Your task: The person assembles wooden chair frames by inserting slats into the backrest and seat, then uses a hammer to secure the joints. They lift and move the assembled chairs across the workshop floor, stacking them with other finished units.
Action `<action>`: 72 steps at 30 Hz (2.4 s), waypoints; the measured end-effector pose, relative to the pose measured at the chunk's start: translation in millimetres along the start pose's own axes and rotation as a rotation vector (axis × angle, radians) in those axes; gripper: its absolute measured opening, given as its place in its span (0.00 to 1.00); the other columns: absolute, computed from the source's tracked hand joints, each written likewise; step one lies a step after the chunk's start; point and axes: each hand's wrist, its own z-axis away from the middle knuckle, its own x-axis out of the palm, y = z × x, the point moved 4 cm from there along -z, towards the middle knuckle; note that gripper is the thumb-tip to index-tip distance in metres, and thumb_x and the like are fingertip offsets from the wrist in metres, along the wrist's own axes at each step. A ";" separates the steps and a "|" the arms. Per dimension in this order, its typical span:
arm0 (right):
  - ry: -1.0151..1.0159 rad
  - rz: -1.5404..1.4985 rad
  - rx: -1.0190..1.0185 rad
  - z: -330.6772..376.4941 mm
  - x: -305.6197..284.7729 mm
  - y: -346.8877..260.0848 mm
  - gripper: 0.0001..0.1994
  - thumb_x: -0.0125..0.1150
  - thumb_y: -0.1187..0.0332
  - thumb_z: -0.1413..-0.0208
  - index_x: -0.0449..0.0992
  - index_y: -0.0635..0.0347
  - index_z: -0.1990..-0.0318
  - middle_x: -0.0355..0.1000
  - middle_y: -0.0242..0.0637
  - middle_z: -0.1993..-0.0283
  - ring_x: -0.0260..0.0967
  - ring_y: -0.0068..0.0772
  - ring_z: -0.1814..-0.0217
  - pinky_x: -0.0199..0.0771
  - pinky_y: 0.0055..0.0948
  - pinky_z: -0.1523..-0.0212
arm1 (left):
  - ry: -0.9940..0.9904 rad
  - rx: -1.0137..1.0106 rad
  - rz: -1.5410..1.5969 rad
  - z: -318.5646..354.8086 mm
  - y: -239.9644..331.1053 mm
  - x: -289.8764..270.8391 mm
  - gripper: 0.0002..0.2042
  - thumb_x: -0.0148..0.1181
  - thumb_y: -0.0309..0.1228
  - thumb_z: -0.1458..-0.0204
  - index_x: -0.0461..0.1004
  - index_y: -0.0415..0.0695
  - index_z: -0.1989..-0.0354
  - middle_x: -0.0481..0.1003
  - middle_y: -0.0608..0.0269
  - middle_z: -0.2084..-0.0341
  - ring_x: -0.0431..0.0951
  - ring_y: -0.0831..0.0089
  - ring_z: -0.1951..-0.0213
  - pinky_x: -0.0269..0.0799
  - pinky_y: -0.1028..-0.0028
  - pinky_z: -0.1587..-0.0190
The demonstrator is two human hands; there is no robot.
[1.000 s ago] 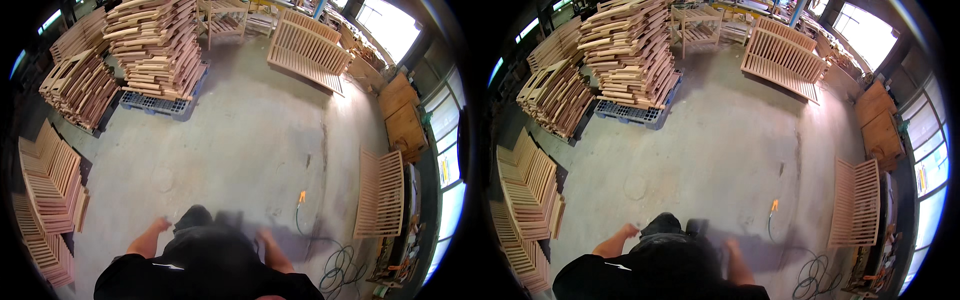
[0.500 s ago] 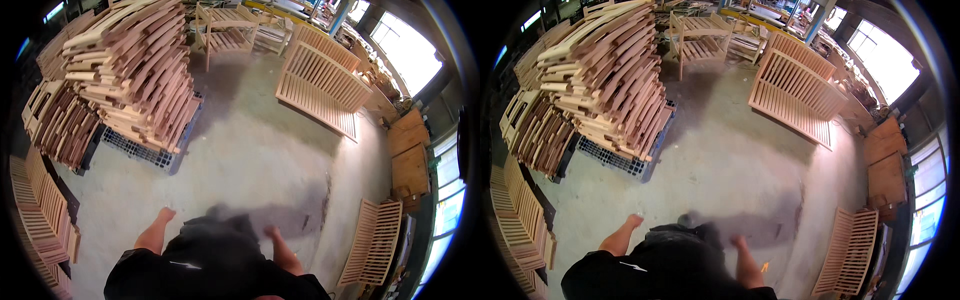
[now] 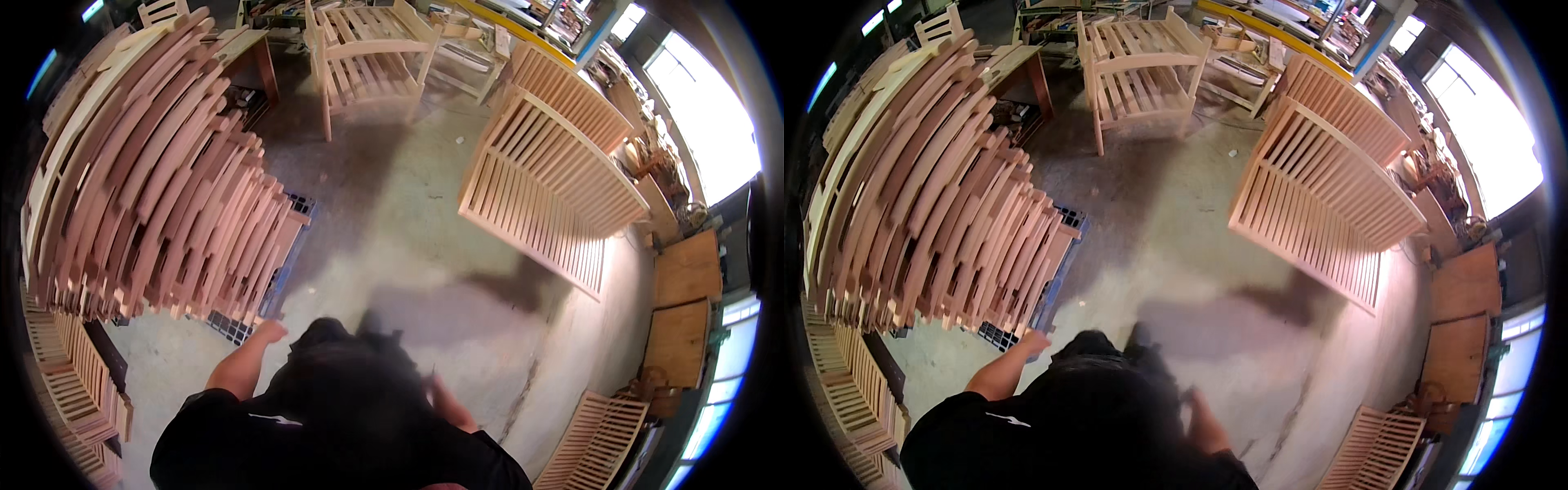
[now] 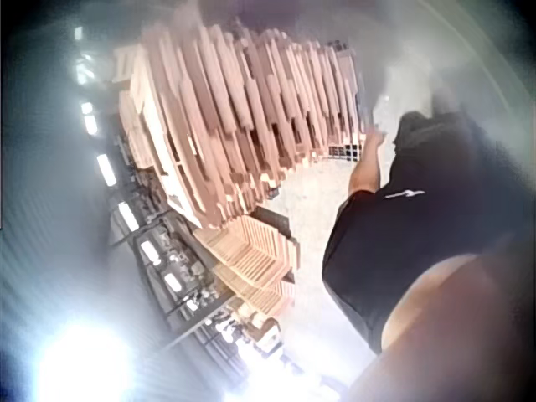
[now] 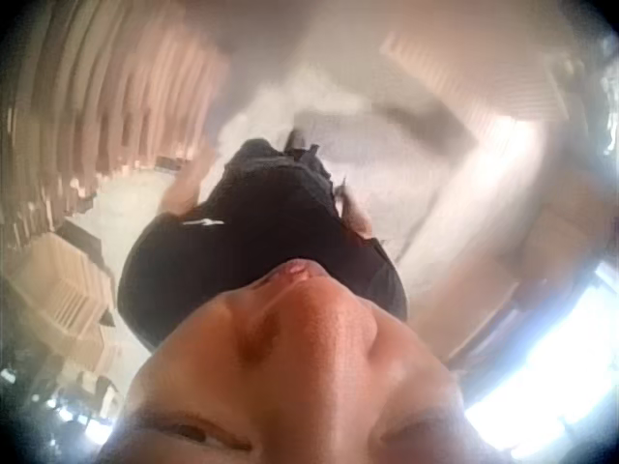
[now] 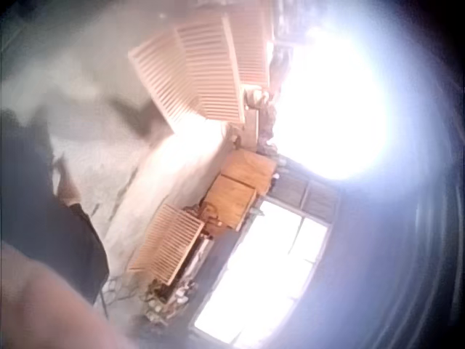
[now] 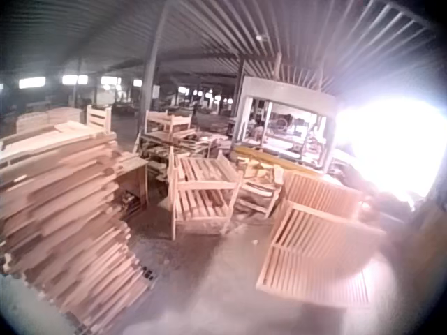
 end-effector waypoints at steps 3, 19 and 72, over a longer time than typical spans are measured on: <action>0.273 -0.721 0.024 -132.6 -189.3 -80.6 0.06 0.56 0.72 0.44 0.72 0.56 0.73 0.67 0.28 0.77 0.64 0.23 0.76 0.64 0.27 0.76 | -0.224 -0.394 0.364 -22.7 -26.1 11.4 0.14 0.66 0.36 0.50 0.76 0.41 0.60 0.78 0.53 0.79 0.79 0.62 0.76 0.75 0.61 0.73; 0.353 -0.509 -0.572 -607.9 -616.6 -533.1 0.13 0.63 0.71 0.43 0.75 0.70 0.53 0.71 0.28 0.68 0.66 0.17 0.71 0.63 0.19 0.72 | 0.359 0.131 1.035 -510.8 116.7 -447.6 0.16 0.60 0.34 0.41 0.73 0.36 0.49 0.79 0.61 0.61 0.78 0.73 0.63 0.74 0.71 0.58; 0.755 -0.516 0.245 -811.3 -766.6 -891.1 0.22 0.72 0.66 0.65 0.72 0.66 0.61 0.72 0.35 0.70 0.70 0.29 0.71 0.71 0.31 0.70 | -0.241 0.535 1.404 -765.1 200.1 -1099.3 0.42 0.69 0.44 0.49 0.55 0.38 0.31 0.68 0.59 0.41 0.67 0.68 0.39 0.59 0.69 0.35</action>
